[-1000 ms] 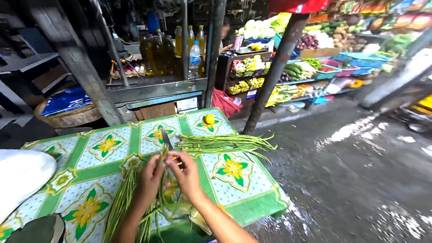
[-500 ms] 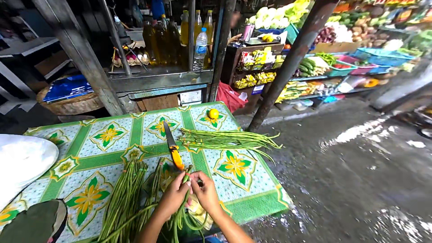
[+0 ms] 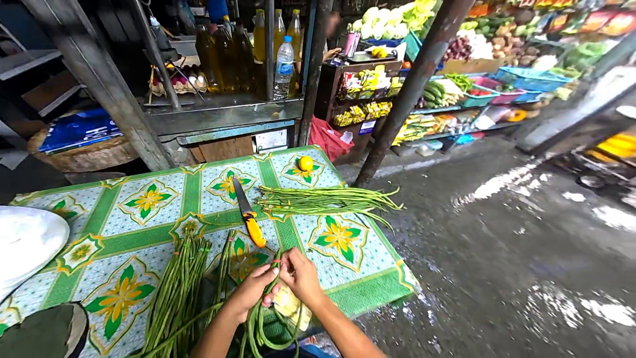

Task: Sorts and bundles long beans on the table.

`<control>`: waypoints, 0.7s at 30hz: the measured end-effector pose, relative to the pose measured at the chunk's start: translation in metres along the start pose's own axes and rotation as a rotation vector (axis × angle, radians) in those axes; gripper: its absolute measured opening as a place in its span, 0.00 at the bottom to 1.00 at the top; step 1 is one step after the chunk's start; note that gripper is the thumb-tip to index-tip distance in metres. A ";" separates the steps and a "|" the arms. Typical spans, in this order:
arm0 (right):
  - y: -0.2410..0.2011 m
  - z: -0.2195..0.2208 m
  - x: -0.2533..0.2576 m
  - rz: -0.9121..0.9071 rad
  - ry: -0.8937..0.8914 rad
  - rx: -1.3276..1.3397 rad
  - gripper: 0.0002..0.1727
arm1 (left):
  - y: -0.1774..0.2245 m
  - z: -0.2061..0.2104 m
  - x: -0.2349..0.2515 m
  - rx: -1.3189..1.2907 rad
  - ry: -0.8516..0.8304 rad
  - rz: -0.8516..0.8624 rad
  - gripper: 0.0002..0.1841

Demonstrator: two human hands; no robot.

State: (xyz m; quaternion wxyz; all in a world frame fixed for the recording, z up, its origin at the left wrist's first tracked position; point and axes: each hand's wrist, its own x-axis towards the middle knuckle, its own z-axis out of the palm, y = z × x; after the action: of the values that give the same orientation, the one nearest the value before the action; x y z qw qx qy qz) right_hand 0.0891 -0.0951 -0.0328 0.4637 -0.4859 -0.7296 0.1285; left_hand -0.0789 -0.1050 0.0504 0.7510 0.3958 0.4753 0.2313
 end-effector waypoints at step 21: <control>-0.061 -0.065 0.065 0.612 -0.347 0.834 0.18 | 0.034 0.001 -0.014 0.123 0.048 0.581 0.30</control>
State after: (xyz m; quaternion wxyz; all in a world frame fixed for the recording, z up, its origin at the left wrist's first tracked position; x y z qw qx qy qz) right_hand 0.0992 -0.0889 0.0769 0.4313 -0.4228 -0.5078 0.6143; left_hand -0.0834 -0.0962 0.0855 0.6167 0.5542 0.3729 0.4165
